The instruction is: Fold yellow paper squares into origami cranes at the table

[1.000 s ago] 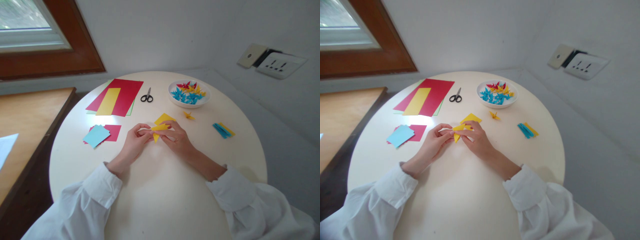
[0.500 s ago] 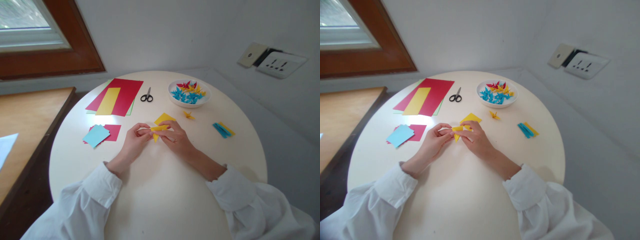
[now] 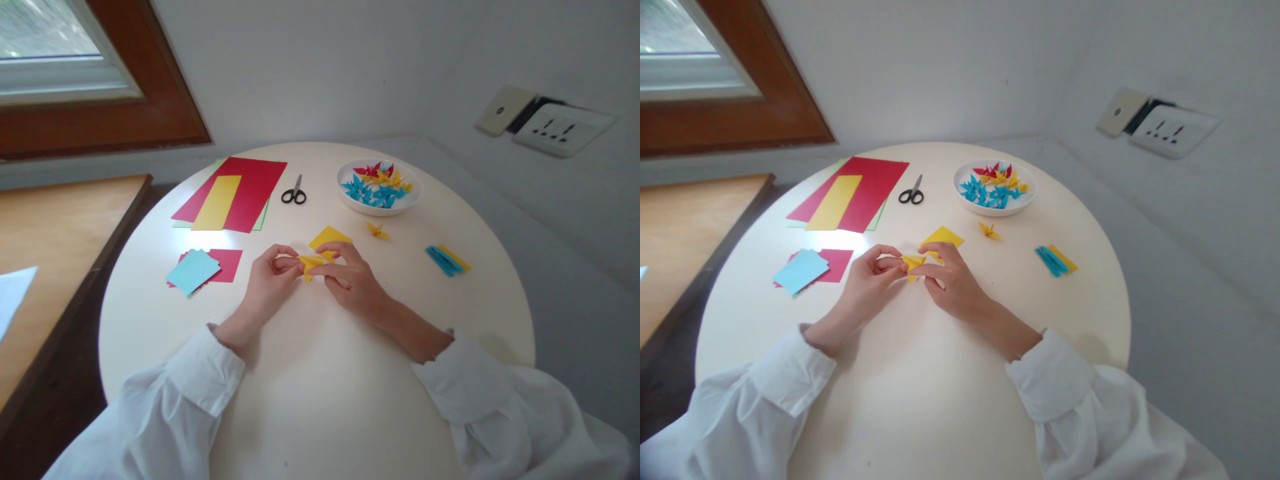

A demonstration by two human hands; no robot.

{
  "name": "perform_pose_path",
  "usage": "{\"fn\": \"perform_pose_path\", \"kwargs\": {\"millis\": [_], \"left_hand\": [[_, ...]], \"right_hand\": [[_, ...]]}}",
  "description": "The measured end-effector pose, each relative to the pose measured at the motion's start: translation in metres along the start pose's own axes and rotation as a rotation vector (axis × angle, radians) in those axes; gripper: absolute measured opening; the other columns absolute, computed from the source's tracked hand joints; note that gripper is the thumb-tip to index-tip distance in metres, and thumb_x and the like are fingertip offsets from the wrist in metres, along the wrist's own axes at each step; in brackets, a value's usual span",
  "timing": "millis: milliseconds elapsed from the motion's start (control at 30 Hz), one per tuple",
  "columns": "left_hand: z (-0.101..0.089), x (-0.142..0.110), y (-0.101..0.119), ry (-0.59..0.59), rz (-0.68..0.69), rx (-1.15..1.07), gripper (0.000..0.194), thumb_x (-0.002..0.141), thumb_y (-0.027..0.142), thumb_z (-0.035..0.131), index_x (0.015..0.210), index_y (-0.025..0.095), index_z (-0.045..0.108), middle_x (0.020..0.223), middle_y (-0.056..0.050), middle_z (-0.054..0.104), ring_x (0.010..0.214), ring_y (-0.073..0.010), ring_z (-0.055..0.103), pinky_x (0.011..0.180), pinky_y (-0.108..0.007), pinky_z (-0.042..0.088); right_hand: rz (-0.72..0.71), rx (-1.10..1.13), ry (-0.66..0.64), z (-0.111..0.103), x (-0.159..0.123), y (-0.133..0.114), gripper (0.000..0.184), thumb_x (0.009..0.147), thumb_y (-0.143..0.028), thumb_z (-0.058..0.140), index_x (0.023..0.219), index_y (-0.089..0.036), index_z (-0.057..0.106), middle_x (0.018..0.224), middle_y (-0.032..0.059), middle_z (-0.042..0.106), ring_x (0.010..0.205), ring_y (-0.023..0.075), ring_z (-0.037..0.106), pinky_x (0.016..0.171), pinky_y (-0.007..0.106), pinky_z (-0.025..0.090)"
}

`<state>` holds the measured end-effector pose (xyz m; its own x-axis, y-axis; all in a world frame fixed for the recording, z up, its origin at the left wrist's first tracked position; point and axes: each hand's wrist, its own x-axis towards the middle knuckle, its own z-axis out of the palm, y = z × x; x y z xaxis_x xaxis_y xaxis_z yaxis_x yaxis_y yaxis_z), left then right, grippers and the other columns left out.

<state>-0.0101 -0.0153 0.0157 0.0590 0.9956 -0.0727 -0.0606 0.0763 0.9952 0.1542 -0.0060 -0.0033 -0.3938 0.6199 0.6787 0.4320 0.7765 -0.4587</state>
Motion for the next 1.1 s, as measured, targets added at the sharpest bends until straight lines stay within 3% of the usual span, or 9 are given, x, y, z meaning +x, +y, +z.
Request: {"fn": "perform_pose_path", "kwargs": {"millis": [233, 367, 567, 800, 967, 1100], "left_hand": [[0.004, -0.003, 0.007, 0.032, 0.111, 0.147, 0.014, 0.064, 0.016, 0.059, 0.074, 0.018, 0.050, 0.053, 0.005, 0.057, 0.053, -0.0098, 0.056, 0.053, -0.021, 0.041], [0.005, -0.004, 0.004, 0.022, 0.177, 0.190, 0.013, 0.064, 0.014, 0.057, 0.075, 0.019, 0.050, 0.058, 0.004, 0.057, 0.056, -0.0101, 0.057, 0.055, -0.021, 0.043], [0.002, -0.004, -0.003, -0.025, 0.266, 0.295, 0.012, 0.069, 0.014, 0.055, 0.079, 0.019, 0.050, 0.068, 0.001, 0.062, 0.067, -0.0123, 0.062, 0.063, -0.023, 0.047], [0.003, -0.007, -0.003, -0.032, 0.332, 0.327, 0.011, 0.069, 0.013, 0.057, 0.078, 0.018, 0.053, 0.077, 0.000, 0.061, 0.071, -0.0114, 0.061, 0.068, -0.023, 0.050], [0.002, -0.006, -0.006, -0.067, 0.400, 0.340, 0.011, 0.071, 0.012, 0.056, 0.080, 0.017, 0.053, 0.077, 0.000, 0.061, 0.071, -0.0102, 0.062, 0.068, -0.021, 0.051], [0.001, -0.005, -0.009, -0.086, 0.455, 0.350, 0.010, 0.073, 0.011, 0.054, 0.082, 0.017, 0.052, 0.078, -0.001, 0.061, 0.071, -0.0097, 0.063, 0.067, -0.021, 0.052]], "right_hand": [[0.008, 0.039, 0.104, -0.004, 0.004, -0.012, 0.019, 0.072, -0.010, 0.055, 0.083, -0.024, 0.058, 0.098, 0.0054, 0.057, 0.095, 0.0203, 0.054, 0.081, 0.040, 0.047], [0.048, -0.020, 0.146, -0.002, 0.006, -0.010, 0.021, 0.073, -0.013, 0.059, 0.091, -0.023, 0.054, 0.091, 0.0053, 0.060, 0.090, 0.0202, 0.056, 0.080, 0.039, 0.048], [0.068, -0.018, 0.140, 0.002, 0.004, -0.006, 0.007, 0.076, -0.016, 0.060, 0.081, -0.021, 0.059, 0.087, 0.0052, 0.060, 0.087, 0.0180, 0.058, 0.078, 0.036, 0.049], [0.082, 0.012, 0.140, 0.002, 0.005, -0.007, 0.007, 0.076, -0.013, 0.057, 0.076, -0.020, 0.057, 0.085, 0.0060, 0.060, 0.085, 0.0170, 0.060, 0.075, 0.033, 0.051], [0.100, 0.039, 0.093, 0.001, 0.005, -0.010, 0.007, 0.076, -0.013, 0.055, 0.074, -0.020, 0.054, 0.090, 0.0080, 0.065, 0.089, 0.0177, 0.062, 0.080, 0.034, 0.050], [0.196, 0.122, 0.029, 0.002, 0.004, -0.010, 0.004, 0.078, -0.016, 0.054, 0.078, -0.020, 0.054, 0.097, 0.0079, 0.067, 0.094, 0.0176, 0.063, 0.085, 0.034, 0.049]]}}
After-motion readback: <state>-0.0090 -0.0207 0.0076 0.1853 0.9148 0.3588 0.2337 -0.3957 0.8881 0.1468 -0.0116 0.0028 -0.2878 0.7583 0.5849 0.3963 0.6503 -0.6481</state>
